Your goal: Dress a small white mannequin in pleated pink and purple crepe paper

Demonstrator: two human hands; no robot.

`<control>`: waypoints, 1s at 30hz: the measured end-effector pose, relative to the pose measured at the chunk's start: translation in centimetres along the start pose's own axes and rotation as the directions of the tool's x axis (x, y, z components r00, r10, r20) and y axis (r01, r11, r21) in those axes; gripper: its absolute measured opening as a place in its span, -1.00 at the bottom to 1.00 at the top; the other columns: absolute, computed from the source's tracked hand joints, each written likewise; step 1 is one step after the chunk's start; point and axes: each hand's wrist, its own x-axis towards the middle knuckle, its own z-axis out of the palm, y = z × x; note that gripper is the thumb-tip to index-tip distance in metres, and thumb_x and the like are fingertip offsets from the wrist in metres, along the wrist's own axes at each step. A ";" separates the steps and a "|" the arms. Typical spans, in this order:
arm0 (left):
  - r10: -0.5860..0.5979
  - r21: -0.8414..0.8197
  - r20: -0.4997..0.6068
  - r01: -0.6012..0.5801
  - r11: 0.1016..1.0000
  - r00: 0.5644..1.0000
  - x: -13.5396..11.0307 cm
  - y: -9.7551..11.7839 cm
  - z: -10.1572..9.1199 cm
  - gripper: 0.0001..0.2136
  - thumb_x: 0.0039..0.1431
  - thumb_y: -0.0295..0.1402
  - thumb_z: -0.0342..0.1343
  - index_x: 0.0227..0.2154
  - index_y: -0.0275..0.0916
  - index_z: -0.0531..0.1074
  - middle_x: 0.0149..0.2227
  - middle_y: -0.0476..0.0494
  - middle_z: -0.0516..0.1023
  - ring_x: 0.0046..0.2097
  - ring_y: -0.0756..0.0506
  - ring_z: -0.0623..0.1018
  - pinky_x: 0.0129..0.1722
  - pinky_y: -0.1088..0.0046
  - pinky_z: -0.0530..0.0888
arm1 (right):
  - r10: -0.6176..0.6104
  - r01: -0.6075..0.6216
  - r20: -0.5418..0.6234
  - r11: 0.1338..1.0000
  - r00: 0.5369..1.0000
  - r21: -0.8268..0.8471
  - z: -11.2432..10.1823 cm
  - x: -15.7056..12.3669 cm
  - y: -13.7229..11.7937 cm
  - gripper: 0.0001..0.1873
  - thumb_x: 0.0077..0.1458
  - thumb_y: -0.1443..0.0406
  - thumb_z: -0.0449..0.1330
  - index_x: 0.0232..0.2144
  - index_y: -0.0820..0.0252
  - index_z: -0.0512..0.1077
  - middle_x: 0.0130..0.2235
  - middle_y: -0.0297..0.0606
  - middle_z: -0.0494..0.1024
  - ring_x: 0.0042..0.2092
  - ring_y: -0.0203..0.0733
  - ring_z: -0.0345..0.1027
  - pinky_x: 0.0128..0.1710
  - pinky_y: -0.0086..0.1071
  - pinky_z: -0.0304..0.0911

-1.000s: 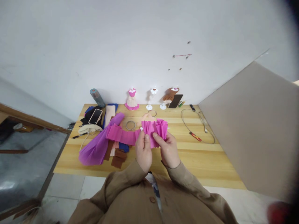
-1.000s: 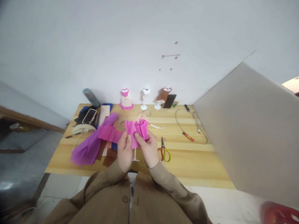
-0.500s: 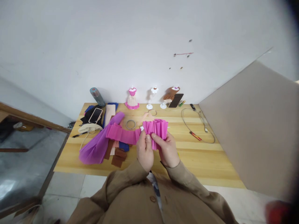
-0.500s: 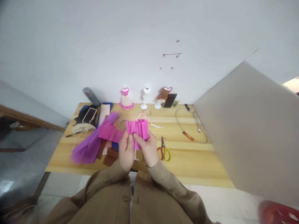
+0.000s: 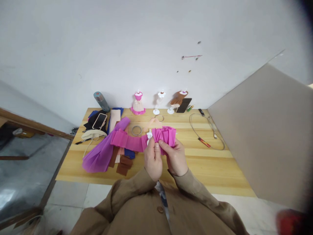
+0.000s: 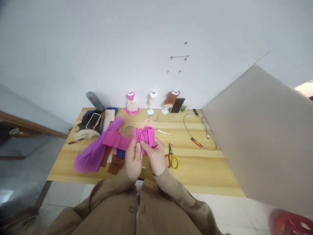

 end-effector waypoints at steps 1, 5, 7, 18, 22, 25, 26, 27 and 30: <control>-0.002 0.006 -0.004 0.002 1.000 1.000 0.0 0.0 0.0 -0.57 0.29 -0.06 -0.12 -0.05 -0.26 0.46 -0.01 -0.37 0.55 0.06 -0.24 0.52 0.10 0.15 0.42 | 0.004 -0.004 0.000 1.000 1.000 0.002 0.0 0.0 0.0 -0.73 -0.24 0.18 0.45 -0.49 0.19 0.53 -0.51 -0.39 0.52 -0.50 -0.33 0.24 -0.45 -0.41 0.20; -0.003 -0.025 0.013 0.004 1.000 1.000 0.1 0.3 -0.1 -0.60 0.30 -0.07 -0.12 -0.11 -0.22 0.48 -0.11 -0.32 0.59 0.02 -0.22 0.55 0.08 0.18 0.45 | 0.014 -0.014 0.030 1.000 0.999 0.028 0.0 -0.2 -0.2 -0.72 -0.25 0.18 0.46 -0.48 0.20 0.53 -0.50 -0.38 0.53 -0.50 -0.32 0.26 -0.44 -0.40 0.22; -0.010 -0.041 0.020 0.011 0.999 1.000 0.3 0.4 -0.2 -0.61 0.31 -0.08 -0.12 -0.13 -0.22 0.49 -0.17 -0.29 0.61 -0.02 -0.21 0.56 0.06 0.19 0.46 | 0.009 -0.011 0.039 0.999 0.999 0.047 -0.1 -0.4 -0.3 -0.70 -0.25 0.18 0.47 -0.44 0.19 0.54 -0.46 -0.35 0.57 -0.46 -0.29 0.32 -0.39 -0.38 0.26; -0.101 -0.003 0.003 0.101 0.995 0.995 -0.2 -0.1 0.1 -0.51 0.28 -0.02 -0.12 0.00 -0.28 0.47 0.07 -0.37 0.53 0.15 -0.23 0.47 0.19 0.19 0.37 | -0.004 0.004 0.000 0.998 1.000 0.060 0.3 -0.3 0.1 -0.73 -0.17 0.15 0.42 -0.44 0.17 0.51 -0.42 -0.35 0.57 -0.41 -0.26 0.36 -0.31 -0.35 0.28; -0.083 0.022 -0.015 0.084 0.996 0.996 -0.4 -0.5 0.5 -0.46 0.27 0.02 -0.13 0.02 -0.31 0.45 0.09 -0.43 0.51 0.16 -0.28 0.47 0.17 0.14 0.40 | 0.038 -0.037 -0.008 0.998 0.999 0.058 0.3 -0.4 0.2 -0.71 -0.22 0.15 0.45 -0.50 0.18 0.50 -0.52 -0.40 0.49 -0.49 -0.32 0.25 -0.44 -0.40 0.18; -0.073 0.031 -0.049 0.074 0.997 0.996 -0.5 -1.3 1.0 -0.44 0.28 0.04 -0.18 0.01 -0.31 0.46 0.06 -0.45 0.53 0.11 -0.29 0.51 0.14 0.13 0.42 | 0.079 -0.078 -0.003 0.993 0.997 0.087 0.3 -0.3 0.3 -0.71 -0.25 0.17 0.45 -0.52 0.19 0.48 -0.55 -0.41 0.45 -0.52 -0.33 0.21 -0.47 -0.40 0.15; -0.074 0.035 -0.061 0.077 0.996 0.995 -0.5 -1.7 1.2 -0.43 0.28 0.05 -0.18 0.01 -0.31 0.46 0.06 -0.45 0.52 0.12 -0.28 0.50 0.15 0.15 0.41 | 0.088 -0.088 -0.004 0.992 0.996 0.092 0.3 -0.3 0.4 -0.71 -0.25 0.17 0.45 -0.53 0.19 0.47 -0.56 -0.41 0.44 -0.52 -0.33 0.21 -0.47 -0.40 0.15; -0.078 0.038 -0.072 0.081 0.996 0.994 -0.6 -2.0 1.4 -0.42 0.27 0.07 -0.17 0.02 -0.31 0.46 0.08 -0.45 0.52 0.13 -0.28 0.50 0.15 0.17 0.41 | 0.095 -0.094 -0.007 0.991 0.995 0.096 0.2 -0.2 0.5 -0.72 -0.25 0.18 0.45 -0.54 0.19 0.46 -0.56 -0.41 0.44 -0.51 -0.32 0.22 -0.46 -0.39 0.15; -0.074 0.034 -0.084 0.077 0.996 0.994 -0.7 -3.1 1.8 -0.40 0.24 0.10 -0.14 0.00 -0.30 0.46 0.09 -0.45 0.51 0.14 -0.27 0.50 0.14 0.22 0.42 | 0.114 -0.112 -0.014 0.989 0.993 0.102 0.0 0.1 1.1 -0.72 -0.27 0.20 0.44 -0.53 0.19 0.45 -0.55 -0.41 0.46 -0.49 -0.29 0.26 -0.43 -0.37 0.18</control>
